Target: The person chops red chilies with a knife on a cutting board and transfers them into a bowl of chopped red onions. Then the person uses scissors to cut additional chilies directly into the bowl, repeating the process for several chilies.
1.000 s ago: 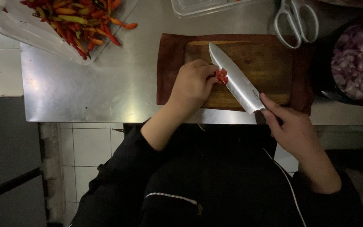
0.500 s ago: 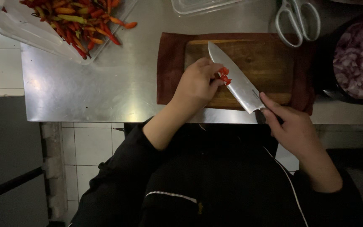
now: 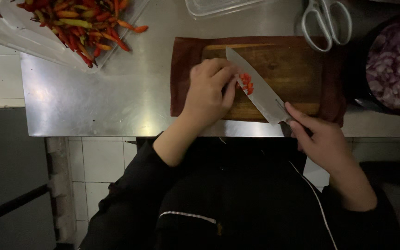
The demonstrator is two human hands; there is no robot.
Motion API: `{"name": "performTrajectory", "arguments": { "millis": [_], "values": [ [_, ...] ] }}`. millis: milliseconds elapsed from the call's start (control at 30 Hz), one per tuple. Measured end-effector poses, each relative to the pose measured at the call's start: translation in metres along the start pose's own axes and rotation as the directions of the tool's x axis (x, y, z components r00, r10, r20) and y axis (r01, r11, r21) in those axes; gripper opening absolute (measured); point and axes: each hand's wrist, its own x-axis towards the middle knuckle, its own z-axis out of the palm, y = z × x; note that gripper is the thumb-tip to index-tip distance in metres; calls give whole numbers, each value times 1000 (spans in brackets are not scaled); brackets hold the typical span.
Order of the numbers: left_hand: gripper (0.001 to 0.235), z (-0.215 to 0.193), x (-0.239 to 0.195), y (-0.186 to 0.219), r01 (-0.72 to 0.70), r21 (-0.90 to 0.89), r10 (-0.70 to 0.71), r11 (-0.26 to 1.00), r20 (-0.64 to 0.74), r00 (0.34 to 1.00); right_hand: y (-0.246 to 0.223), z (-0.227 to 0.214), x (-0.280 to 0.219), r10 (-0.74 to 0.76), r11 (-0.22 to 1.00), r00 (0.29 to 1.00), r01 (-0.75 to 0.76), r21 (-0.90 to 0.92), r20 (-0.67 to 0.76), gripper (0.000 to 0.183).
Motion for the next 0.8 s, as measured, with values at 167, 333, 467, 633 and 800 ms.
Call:
{"name": "performTrajectory", "arguments": {
  "millis": [167,333,467,633,800],
  "values": [
    [25,-7,-3,2,32,113,-42,993,90,995,0,0,2,34,996,999,-34,-81,5,46],
    [17,8,-8,-7,36,57,-42,998,106,994,-7,1,-2,36,997,999,-37,-65,-25,46],
    [12,21,-11,-14,43,3,-43,999,62,997,-8,1,-1,13,996,1000,-14,-87,-18,46],
    [10,23,-8,-9,41,-18,-40,999,42,998,-2,0,3,33,998,999,-32,-46,36,47],
    [12,9,-5,3,7,-47,-12,999,-116,993,11,-2,1,30,997,999,-31,67,13,46]
  ]
}}
